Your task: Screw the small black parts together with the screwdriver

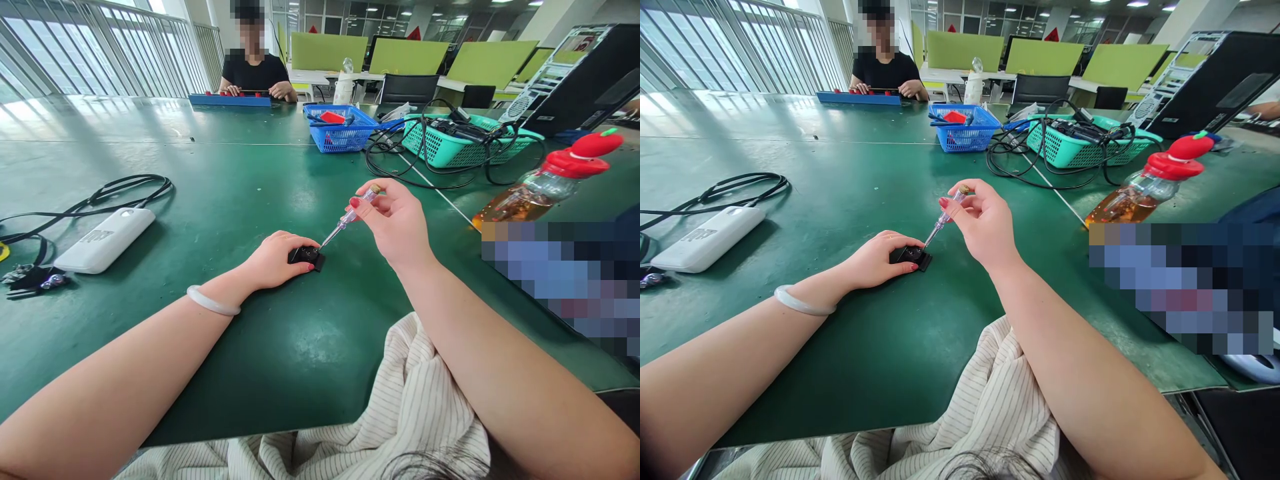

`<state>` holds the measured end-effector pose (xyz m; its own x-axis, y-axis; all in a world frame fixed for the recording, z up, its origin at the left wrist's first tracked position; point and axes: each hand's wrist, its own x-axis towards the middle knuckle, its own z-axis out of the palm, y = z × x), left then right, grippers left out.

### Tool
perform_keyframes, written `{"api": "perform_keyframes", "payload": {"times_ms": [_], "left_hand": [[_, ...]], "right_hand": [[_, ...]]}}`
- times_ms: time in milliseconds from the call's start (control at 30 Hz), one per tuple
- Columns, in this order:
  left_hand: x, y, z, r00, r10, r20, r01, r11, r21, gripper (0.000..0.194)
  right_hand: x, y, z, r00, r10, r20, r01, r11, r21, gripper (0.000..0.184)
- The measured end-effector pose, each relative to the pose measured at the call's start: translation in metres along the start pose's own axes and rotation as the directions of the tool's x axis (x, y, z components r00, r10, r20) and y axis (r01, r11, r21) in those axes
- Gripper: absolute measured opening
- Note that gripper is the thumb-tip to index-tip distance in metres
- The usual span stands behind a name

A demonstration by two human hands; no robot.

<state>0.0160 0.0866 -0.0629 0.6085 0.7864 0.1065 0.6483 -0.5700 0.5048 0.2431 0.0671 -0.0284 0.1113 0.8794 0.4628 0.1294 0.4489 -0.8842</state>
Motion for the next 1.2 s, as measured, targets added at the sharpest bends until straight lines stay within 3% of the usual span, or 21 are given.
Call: {"api": "perform_keyframes", "payload": {"times_ms": [400, 567, 667, 800, 900, 1067, 1200], "left_hand": [[-0.001, -0.001, 0.0, 1.0, -0.013, 0.003, 0.013, 1.0, -0.005, 0.046], [0.0, -0.001, 0.0, 1.0, -0.004, 0.002, 0.004, 1.0, 0.0, 0.046], [0.0, -0.001, 0.0, 1.0, -0.002, 0.003, 0.002, 1.0, -0.002, 0.046], [0.0, 0.0, 0.0, 1.0, 0.001, 0.003, -0.001, 1.0, -0.005, 0.046], [0.0, 0.0, 0.0, 1.0, -0.001, 0.009, 0.001, 1.0, -0.005, 0.046], [0.0, 0.0, 0.0, 1.0, -0.014, 0.014, 0.014, 1.0, 0.002, 0.046], [-0.001, 0.001, 0.0, 1.0, -0.023, 0.013, 0.023, 1.0, 0.005, 0.045]], "right_hand": [[0.002, 0.001, -0.004, 0.997, 0.035, 0.066, -0.036, 0.999, 0.013, 0.045], [0.005, 0.005, -0.004, 0.998, 0.064, 0.006, -0.064, 0.997, 0.04, 0.047], [0.004, 0.01, -0.001, 0.992, 0.126, 0.005, -0.126, 0.99, 0.071, 0.051], [-0.001, 0.014, 0.008, 0.968, 0.233, 0.09, -0.239, 0.97, 0.056, 0.056], [-0.002, 0.014, 0.01, 0.981, 0.183, 0.06, -0.187, 0.98, 0.064, 0.052], [0.001, 0.01, 0.003, 0.993, 0.068, -0.096, -0.058, 0.993, 0.104, 0.047], [0.001, 0.007, 0.003, 0.992, 0.07, -0.106, -0.061, 0.994, 0.088, 0.05]]}}
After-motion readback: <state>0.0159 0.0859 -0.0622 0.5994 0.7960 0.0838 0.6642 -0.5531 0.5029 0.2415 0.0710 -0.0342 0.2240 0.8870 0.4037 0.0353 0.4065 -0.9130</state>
